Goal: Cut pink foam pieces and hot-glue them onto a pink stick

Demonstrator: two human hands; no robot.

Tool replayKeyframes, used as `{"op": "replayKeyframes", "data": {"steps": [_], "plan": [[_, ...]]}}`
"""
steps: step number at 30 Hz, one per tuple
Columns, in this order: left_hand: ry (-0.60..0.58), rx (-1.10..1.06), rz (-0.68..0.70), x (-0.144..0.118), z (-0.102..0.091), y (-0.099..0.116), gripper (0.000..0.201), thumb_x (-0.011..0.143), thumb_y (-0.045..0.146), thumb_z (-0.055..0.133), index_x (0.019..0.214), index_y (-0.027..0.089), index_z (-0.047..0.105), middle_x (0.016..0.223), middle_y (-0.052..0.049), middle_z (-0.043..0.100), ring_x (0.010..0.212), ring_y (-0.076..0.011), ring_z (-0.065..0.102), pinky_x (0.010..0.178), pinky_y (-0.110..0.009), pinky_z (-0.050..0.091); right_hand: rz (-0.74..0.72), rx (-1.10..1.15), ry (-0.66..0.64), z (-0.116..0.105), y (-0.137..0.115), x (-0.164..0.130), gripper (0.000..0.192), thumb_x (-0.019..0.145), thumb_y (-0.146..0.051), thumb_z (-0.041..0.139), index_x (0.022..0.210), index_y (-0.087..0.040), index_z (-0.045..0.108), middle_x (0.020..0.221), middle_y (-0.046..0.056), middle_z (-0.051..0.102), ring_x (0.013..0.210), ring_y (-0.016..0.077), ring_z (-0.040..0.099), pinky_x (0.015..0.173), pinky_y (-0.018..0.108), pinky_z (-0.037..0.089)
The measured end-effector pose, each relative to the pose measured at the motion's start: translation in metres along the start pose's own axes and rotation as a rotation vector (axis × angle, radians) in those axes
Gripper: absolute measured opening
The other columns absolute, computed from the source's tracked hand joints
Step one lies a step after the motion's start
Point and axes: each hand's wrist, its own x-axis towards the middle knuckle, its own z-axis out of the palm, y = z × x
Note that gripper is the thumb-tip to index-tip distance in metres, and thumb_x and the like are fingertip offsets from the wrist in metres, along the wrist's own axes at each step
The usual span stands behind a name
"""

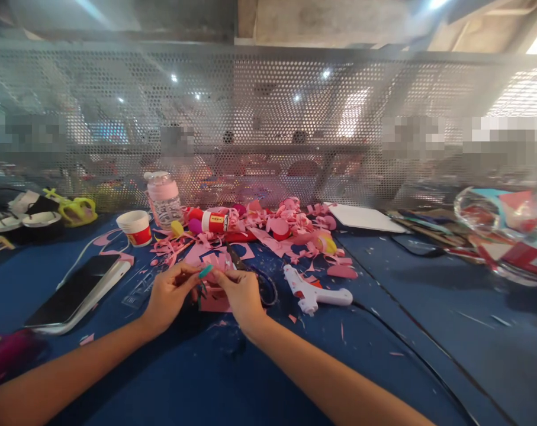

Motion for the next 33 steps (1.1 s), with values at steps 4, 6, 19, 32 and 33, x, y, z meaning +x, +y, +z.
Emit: {"op": "replayKeyframes", "data": {"steps": [4, 6, 19, 32, 33], "plan": [[0.027, 0.109, 0.221, -0.006, -0.001, 0.002, 0.007, 0.074, 0.024, 0.059, 0.072, 0.019, 0.063, 0.054, 0.002, 0.057, 0.044, -0.0112, 0.054, 0.046, -0.021, 0.043, 0.130, 0.268, 0.052, 0.005, -0.005, -0.002, 0.028, 0.057, -0.040, 0.071, 0.067, -0.015, 0.068, 0.060, 0.002, 0.066, 0.054, 0.0138, 0.061, 0.059, 0.027, 0.050], [-0.021, 0.148, 0.332, -0.008, -0.001, 0.005, 0.006, 0.073, 0.021, 0.059, 0.072, 0.020, 0.065, 0.061, -0.001, 0.061, 0.053, -0.0129, 0.057, 0.053, -0.023, 0.045, 0.173, 0.369, 0.045, 0.006, -0.009, -0.002, 0.026, 0.058, -0.038, 0.071, 0.071, -0.015, 0.068, 0.067, 0.003, 0.067, 0.058, 0.0134, 0.061, 0.056, 0.025, 0.050], [-0.063, -0.062, -0.102, 0.000, 0.005, 0.001, 0.035, 0.056, 0.023, 0.074, 0.080, 0.018, 0.049, 0.064, 0.002, 0.064, 0.059, -0.0148, 0.061, 0.053, -0.022, 0.046, 0.092, 0.288, -0.063, 0.004, -0.006, -0.003, 0.028, 0.055, -0.036, 0.073, 0.045, -0.014, 0.058, 0.055, -0.001, 0.060, 0.052, 0.0083, 0.054, 0.050, 0.020, 0.043], [-0.135, -0.018, -0.127, 0.004, 0.003, 0.003, 0.032, 0.064, 0.029, 0.069, 0.090, 0.015, 0.057, 0.065, -0.001, 0.064, 0.057, -0.0132, 0.059, 0.051, -0.021, 0.043, 0.100, 0.313, 0.027, 0.008, -0.014, -0.003, 0.026, 0.056, -0.034, 0.073, 0.073, -0.015, 0.069, 0.060, 0.000, 0.064, 0.047, 0.0064, 0.053, 0.050, 0.020, 0.046], [-0.132, -0.026, -0.139, 0.004, 0.003, 0.004, 0.032, 0.063, 0.029, 0.069, 0.090, 0.015, 0.057, 0.063, 0.000, 0.063, 0.055, -0.0128, 0.059, 0.050, -0.021, 0.043, 0.104, 0.307, 0.029, 0.008, -0.015, -0.004, 0.026, 0.056, -0.034, 0.073, 0.073, -0.015, 0.069, 0.059, 0.000, 0.064, 0.046, 0.0067, 0.053, 0.050, 0.021, 0.046]]}}
